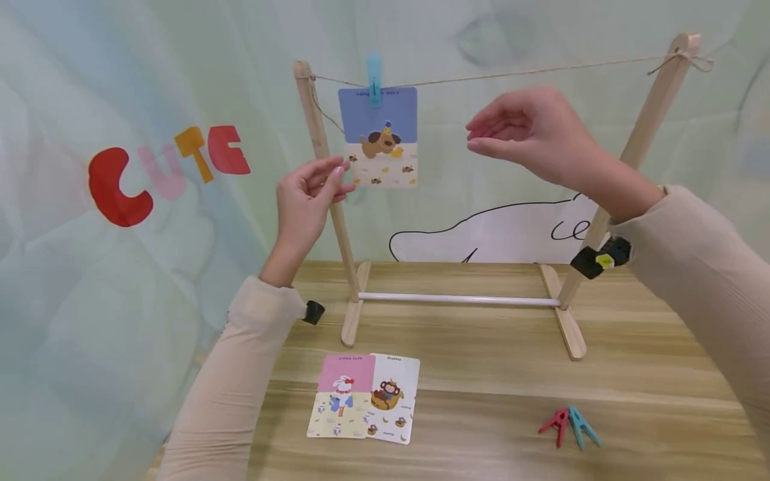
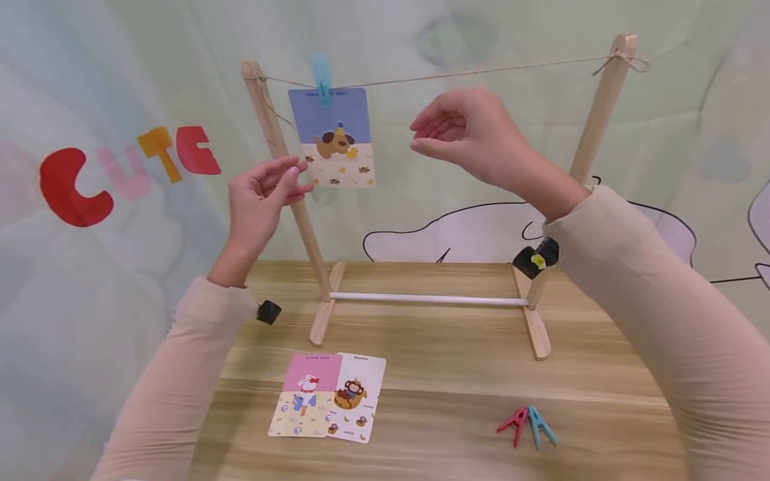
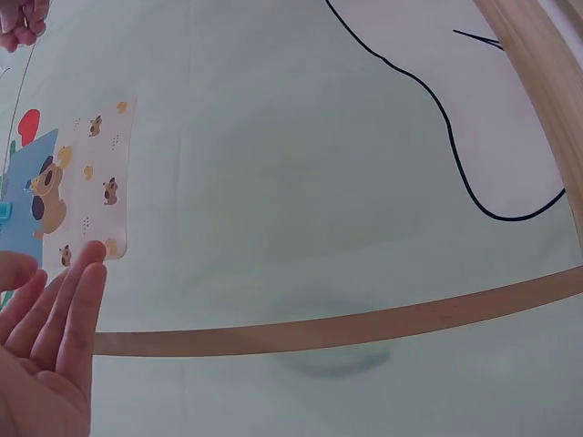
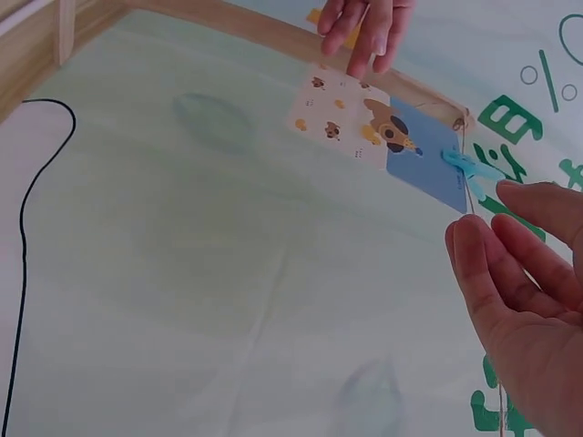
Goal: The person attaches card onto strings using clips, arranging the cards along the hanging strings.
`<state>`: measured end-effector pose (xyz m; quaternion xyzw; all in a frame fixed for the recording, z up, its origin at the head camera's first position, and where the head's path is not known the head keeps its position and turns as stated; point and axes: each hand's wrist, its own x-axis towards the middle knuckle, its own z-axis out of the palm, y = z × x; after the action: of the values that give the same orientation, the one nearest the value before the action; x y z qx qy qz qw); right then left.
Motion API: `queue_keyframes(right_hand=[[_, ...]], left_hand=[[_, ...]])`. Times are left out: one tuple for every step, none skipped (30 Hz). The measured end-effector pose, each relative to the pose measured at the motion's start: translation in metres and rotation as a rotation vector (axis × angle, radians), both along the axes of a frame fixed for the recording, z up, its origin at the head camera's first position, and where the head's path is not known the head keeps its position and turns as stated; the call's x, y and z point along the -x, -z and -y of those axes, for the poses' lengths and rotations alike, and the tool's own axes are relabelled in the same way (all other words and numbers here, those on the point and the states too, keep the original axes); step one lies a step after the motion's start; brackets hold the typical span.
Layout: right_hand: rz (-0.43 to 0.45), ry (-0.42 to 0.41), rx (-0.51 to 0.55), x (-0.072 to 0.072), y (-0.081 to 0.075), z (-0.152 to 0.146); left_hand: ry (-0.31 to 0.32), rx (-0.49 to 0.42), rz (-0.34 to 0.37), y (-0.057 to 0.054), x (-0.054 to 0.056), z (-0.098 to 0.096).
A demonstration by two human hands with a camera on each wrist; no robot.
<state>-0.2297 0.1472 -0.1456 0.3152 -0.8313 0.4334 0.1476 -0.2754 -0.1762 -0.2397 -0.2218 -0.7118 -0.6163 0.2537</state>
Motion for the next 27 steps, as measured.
queue_keyframes(right_hand=[[-0.002, 0.001, -0.001, -0.001, 0.001, -0.002], [-0.004, -0.001, 0.0, -0.002, 0.002, -0.004], [-0.006, -0.002, -0.001, -0.002, 0.003, -0.006], [-0.009, -0.003, -0.001, -0.003, 0.004, -0.008], [-0.015, -0.002, -0.004, -0.004, 0.005, -0.009], [-0.016, -0.002, -0.003, -0.005, 0.006, -0.011], [-0.017, -0.001, -0.004, -0.006, 0.007, -0.013], [-0.015, 0.0, 0.0, -0.006, 0.008, -0.015], [-0.017, 0.002, -0.001, -0.007, 0.009, -0.017], [-0.015, 0.005, -0.002, -0.008, 0.01, -0.019], [-0.014, 0.007, -0.001, -0.009, 0.011, -0.021], [-0.011, 0.007, -0.001, -0.01, 0.013, -0.023], [-0.011, 0.008, -0.001, -0.01, 0.014, -0.024], [-0.014, 0.008, -0.001, -0.011, 0.015, -0.026], [-0.016, 0.008, -0.001, -0.011, 0.016, -0.028], [-0.017, 0.009, 0.001, -0.011, 0.017, -0.03], [-0.023, 0.011, 0.001, -0.011, 0.019, -0.031], [-0.028, 0.014, 0.0, -0.011, 0.02, -0.033], [-0.03, 0.016, 0.003, -0.011, 0.021, -0.035], [-0.032, 0.02, 0.0, -0.012, 0.022, -0.036], [-0.027, 0.023, 0.0, -0.012, 0.023, -0.038], [-0.025, 0.027, -0.001, -0.013, 0.024, -0.04], [-0.021, 0.031, -0.003, -0.014, 0.025, -0.042], [-0.016, 0.034, -0.002, -0.015, 0.026, -0.044], [-0.011, 0.036, -0.004, -0.016, 0.027, -0.046], [-0.01, 0.04, -0.008, -0.017, 0.028, -0.048], [-0.01, 0.042, -0.008, -0.018, 0.029, -0.05]], left_hand=[[0.002, 0.003, -0.005, 0.0, 0.0, 0.0], [0.005, 0.004, -0.01, 0.0, -0.001, 0.0], [0.007, 0.005, -0.014, 0.0, -0.001, 0.0], [0.01, 0.004, -0.017, 0.0, -0.002, 0.0], [0.014, 0.004, -0.019, 0.0, -0.003, 0.0], [0.019, 0.007, -0.023, 0.0, -0.003, 0.001], [0.026, 0.01, -0.024, 0.0, -0.004, 0.001], [0.031, 0.017, -0.029, 0.001, -0.004, 0.002], [0.035, 0.027, -0.035, 0.001, -0.005, 0.002], [0.04, 0.036, -0.04, 0.002, -0.005, 0.003], [0.044, 0.049, -0.047, 0.003, -0.005, 0.003], [0.047, 0.062, -0.054, 0.003, -0.005, 0.004], [0.05, 0.07, -0.054, 0.004, -0.006, 0.004], [0.052, 0.08, -0.061, 0.005, -0.006, 0.005], [0.055, 0.085, -0.062, 0.006, -0.006, 0.006], [0.059, 0.089, -0.063, 0.006, -0.007, 0.006], [0.061, 0.095, -0.067, 0.007, -0.007, 0.007], [0.062, 0.099, -0.067, 0.007, -0.007, 0.008], [0.063, 0.102, -0.069, 0.008, -0.007, 0.009], [0.063, 0.106, -0.076, 0.008, -0.007, 0.01], [0.063, 0.107, -0.077, 0.009, -0.007, 0.01], [0.062, 0.11, -0.081, 0.009, -0.007, 0.011], [0.06, 0.111, -0.083, 0.01, -0.007, 0.011], [0.059, 0.111, -0.084, 0.01, -0.007, 0.011], [0.059, 0.111, -0.085, 0.011, -0.007, 0.011], [0.059, 0.11, -0.085, 0.011, -0.008, 0.012], [0.06, 0.109, -0.084, 0.012, -0.008, 0.012]])
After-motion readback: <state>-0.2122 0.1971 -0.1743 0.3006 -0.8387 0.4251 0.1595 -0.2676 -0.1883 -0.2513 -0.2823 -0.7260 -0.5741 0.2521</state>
